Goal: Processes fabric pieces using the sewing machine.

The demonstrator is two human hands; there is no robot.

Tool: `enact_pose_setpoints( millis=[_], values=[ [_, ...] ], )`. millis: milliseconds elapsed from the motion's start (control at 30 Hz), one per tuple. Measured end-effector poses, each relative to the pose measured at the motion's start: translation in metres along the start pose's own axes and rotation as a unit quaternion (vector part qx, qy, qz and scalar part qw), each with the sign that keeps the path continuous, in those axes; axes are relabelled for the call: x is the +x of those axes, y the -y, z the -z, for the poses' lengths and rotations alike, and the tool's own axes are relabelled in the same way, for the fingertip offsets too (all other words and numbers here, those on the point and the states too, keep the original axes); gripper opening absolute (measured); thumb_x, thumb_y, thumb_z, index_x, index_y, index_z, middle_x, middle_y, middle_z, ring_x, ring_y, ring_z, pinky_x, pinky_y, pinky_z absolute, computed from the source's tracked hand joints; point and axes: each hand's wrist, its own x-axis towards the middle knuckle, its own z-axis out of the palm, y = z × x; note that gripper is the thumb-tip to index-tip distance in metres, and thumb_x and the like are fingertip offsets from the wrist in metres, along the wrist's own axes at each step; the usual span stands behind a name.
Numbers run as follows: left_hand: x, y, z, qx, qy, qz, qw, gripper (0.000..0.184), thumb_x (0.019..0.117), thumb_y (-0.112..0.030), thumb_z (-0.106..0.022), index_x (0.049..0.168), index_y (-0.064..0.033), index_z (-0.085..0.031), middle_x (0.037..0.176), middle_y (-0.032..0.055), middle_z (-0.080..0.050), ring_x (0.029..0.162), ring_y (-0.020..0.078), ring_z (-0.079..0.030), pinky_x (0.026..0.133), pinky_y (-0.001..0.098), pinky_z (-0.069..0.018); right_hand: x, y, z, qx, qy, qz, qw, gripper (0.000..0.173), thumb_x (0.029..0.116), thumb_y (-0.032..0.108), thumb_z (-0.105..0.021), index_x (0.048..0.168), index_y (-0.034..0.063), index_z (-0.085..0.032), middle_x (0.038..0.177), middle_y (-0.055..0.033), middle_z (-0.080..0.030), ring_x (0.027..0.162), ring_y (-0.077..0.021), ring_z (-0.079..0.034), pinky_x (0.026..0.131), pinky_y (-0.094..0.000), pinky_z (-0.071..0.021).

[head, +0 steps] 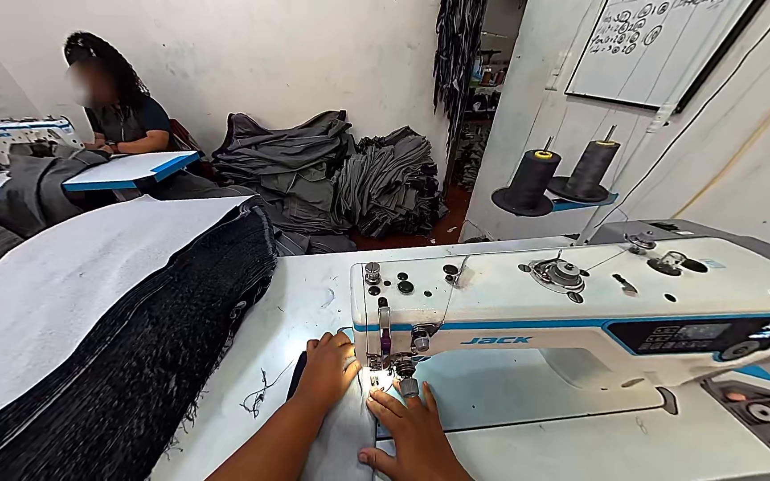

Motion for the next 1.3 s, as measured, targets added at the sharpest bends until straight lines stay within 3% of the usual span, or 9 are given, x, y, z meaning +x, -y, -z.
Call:
enact_pose_setpoints(
  millis=[367,500,600,700,800,900,1033,1200,1300],
  values=[
    [0.022,-0.004,0.002,0.056,-0.089,0.005,0.994,0.023,0.0938,-0.016,-0.068,0.106,0.0019,-0.076,0.110,0.0175,-0.071,0.109,0.0368,-0.064,0.100,0.0575,-0.0408,0.002,-0.005,-0.003,0.008,-0.003,0.025,1.000,0.070,0.0945,0.066,-0.055,0.145,0.0173,-0.060,0.154,0.0019,-0.053,0.151,-0.0346,-0.035,0.119,-0.0715,-0.0114],
    [0.018,-0.016,0.015,0.036,0.015,0.098,0.994,0.034,0.1034,-0.019,-0.060,0.129,0.0016,-0.064,0.129,0.0215,-0.064,0.120,0.0382,-0.063,0.104,0.0533,-0.0465,0.003,0.001,0.005,0.000,0.030,0.002,1.000,0.076,0.0937,0.070,-0.053,0.149,0.0172,-0.055,0.159,0.0022,-0.047,0.155,-0.0310,-0.028,0.122,-0.0664,-0.0058],
    [0.007,-0.017,0.024,0.060,0.107,0.131,0.984,0.040,0.1086,-0.033,-0.051,0.131,-0.0001,-0.060,0.128,0.0230,-0.065,0.121,0.0390,-0.063,0.103,0.0551,-0.0483,-0.007,0.004,0.001,-0.017,0.046,0.011,0.999,0.081,0.0913,0.071,-0.055,0.151,0.0176,-0.052,0.161,0.0015,-0.044,0.155,-0.0314,-0.026,0.122,-0.0665,-0.0064],
    [-0.024,-0.004,0.054,-0.053,0.150,0.075,0.984,0.042,0.1064,-0.034,-0.057,0.113,0.0066,-0.067,0.104,0.0253,-0.068,0.102,0.0377,-0.066,0.095,0.0552,-0.0497,-0.034,0.008,-0.013,0.035,-0.011,0.088,0.995,0.088,0.0827,0.061,-0.074,0.152,0.0118,-0.051,0.162,-0.0096,-0.042,0.151,-0.0372,-0.033,0.119,-0.0707,-0.0170],
    [-0.071,-0.001,0.100,-0.236,0.129,0.021,0.963,0.024,0.1023,-0.022,-0.063,0.101,0.0004,-0.071,0.086,0.0056,-0.067,0.078,0.0092,-0.061,0.078,0.0309,-0.0518,-0.045,0.015,-0.022,0.253,-0.127,0.162,0.945,0.092,0.0801,0.046,-0.080,0.146,-0.0090,-0.048,0.154,-0.0269,-0.046,0.142,-0.0403,-0.047,0.113,-0.0613,-0.0387],
    [-0.107,-0.023,0.135,-0.319,0.104,-0.056,0.940,0.018,0.0989,-0.019,-0.064,0.106,-0.0049,-0.073,0.092,-0.0069,-0.072,0.083,-0.0062,-0.064,0.079,0.0168,-0.0540,-0.024,0.041,0.005,0.516,-0.097,0.147,0.838,0.067,0.1019,0.037,-0.055,0.147,-0.0106,-0.043,0.143,-0.0155,-0.059,0.130,-0.0153,-0.059,0.108,-0.0343,-0.0495],
    [-0.126,-0.045,0.159,-0.289,0.056,-0.155,0.943,0.022,0.0980,-0.021,-0.065,0.108,-0.0046,-0.074,0.093,-0.0081,-0.073,0.084,-0.0105,-0.063,0.078,0.0105,-0.0524,-0.007,0.081,0.048,0.686,-0.014,0.156,0.711,0.020,0.1051,0.025,-0.053,0.097,0.0160,-0.069,0.089,0.0110,-0.073,0.084,0.0015,-0.069,0.081,-0.0220,-0.0576],
    [-0.135,-0.049,0.159,-0.264,-0.062,-0.142,0.952,0.032,0.0893,-0.049,-0.073,0.086,-0.0171,-0.072,0.083,-0.0135,-0.063,0.076,-0.0092,-0.057,0.065,0.0089,-0.0465,-0.020,0.102,0.052,0.632,-0.120,0.212,0.735,0.017,0.1049,0.018,-0.056,0.092,0.0122,-0.066,0.081,0.0122,-0.066,0.076,0.0051,-0.063,0.073,-0.0161,-0.0541],
    [-0.134,-0.053,0.148,-0.207,-0.118,-0.162,0.958,0.028,0.0931,-0.041,-0.069,0.081,-0.0157,-0.070,0.107,-0.0067,-0.071,0.100,-0.0048,-0.064,0.082,0.0126,-0.0528,-0.029,0.103,0.056,0.596,-0.165,0.207,0.758,0.009,0.1048,0.013,-0.055,0.109,0.0062,-0.060,0.086,0.0092,-0.069,0.079,0.0029,-0.066,0.077,-0.0181,-0.0564]
  ],
)
